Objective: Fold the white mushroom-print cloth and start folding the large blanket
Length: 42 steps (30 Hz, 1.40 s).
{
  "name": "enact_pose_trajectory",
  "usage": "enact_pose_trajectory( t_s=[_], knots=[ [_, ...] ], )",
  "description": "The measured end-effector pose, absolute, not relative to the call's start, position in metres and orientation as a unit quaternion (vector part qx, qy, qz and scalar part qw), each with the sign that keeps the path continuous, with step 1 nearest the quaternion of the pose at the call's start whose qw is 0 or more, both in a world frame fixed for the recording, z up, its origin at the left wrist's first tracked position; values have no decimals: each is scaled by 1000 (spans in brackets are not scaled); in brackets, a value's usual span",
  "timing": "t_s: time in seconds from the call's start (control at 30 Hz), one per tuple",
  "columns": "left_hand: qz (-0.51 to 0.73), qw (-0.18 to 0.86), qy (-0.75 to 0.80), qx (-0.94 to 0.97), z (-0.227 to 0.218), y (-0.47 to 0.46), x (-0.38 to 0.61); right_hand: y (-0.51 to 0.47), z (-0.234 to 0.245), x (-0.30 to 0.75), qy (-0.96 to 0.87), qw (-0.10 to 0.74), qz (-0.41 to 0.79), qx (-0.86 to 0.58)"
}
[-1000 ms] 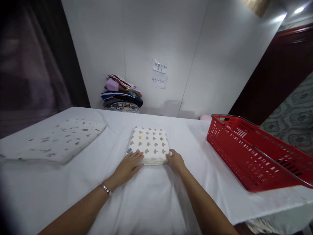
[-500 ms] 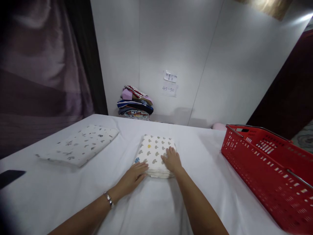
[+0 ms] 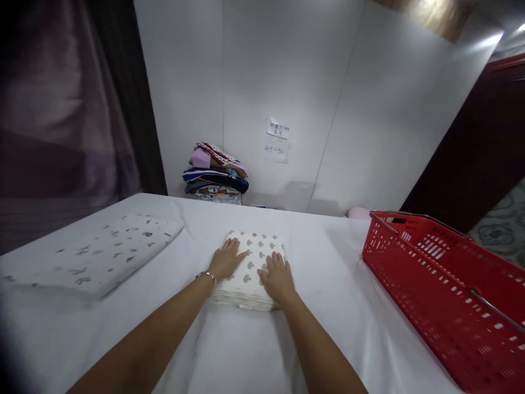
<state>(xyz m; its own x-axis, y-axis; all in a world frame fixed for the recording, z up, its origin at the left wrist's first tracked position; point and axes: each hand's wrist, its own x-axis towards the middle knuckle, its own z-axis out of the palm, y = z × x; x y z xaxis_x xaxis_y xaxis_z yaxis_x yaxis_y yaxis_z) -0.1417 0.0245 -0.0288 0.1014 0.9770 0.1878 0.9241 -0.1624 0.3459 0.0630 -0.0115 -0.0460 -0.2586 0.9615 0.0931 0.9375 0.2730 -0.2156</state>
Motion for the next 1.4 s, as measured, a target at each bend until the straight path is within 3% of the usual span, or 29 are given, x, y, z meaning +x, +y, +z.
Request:
enact_pose_trajectory(
  t_s=[0.23,0.37,0.6,0.83,0.97,1.4],
  knots=[
    [198,80,637,741,-50,31,-151,-5,-25,57,-793,82,83,-598],
    [203,75,635,742,-50,31,-149,29,-4,48,-787,134,70,-598],
    [172,73,647,739,-44,26,-148,62,-32,50,-745,86,121,-650],
    [113,85,676,723,-26,40,-140,61,-37,52,-748,110,110,-645],
    [148,60,677,719,-28,56,-139,63,-39,53,-750,111,111,-642],
    [266,156,657,688,-41,46,-157,63,-40,73,-739,190,189,-617]
  ],
)
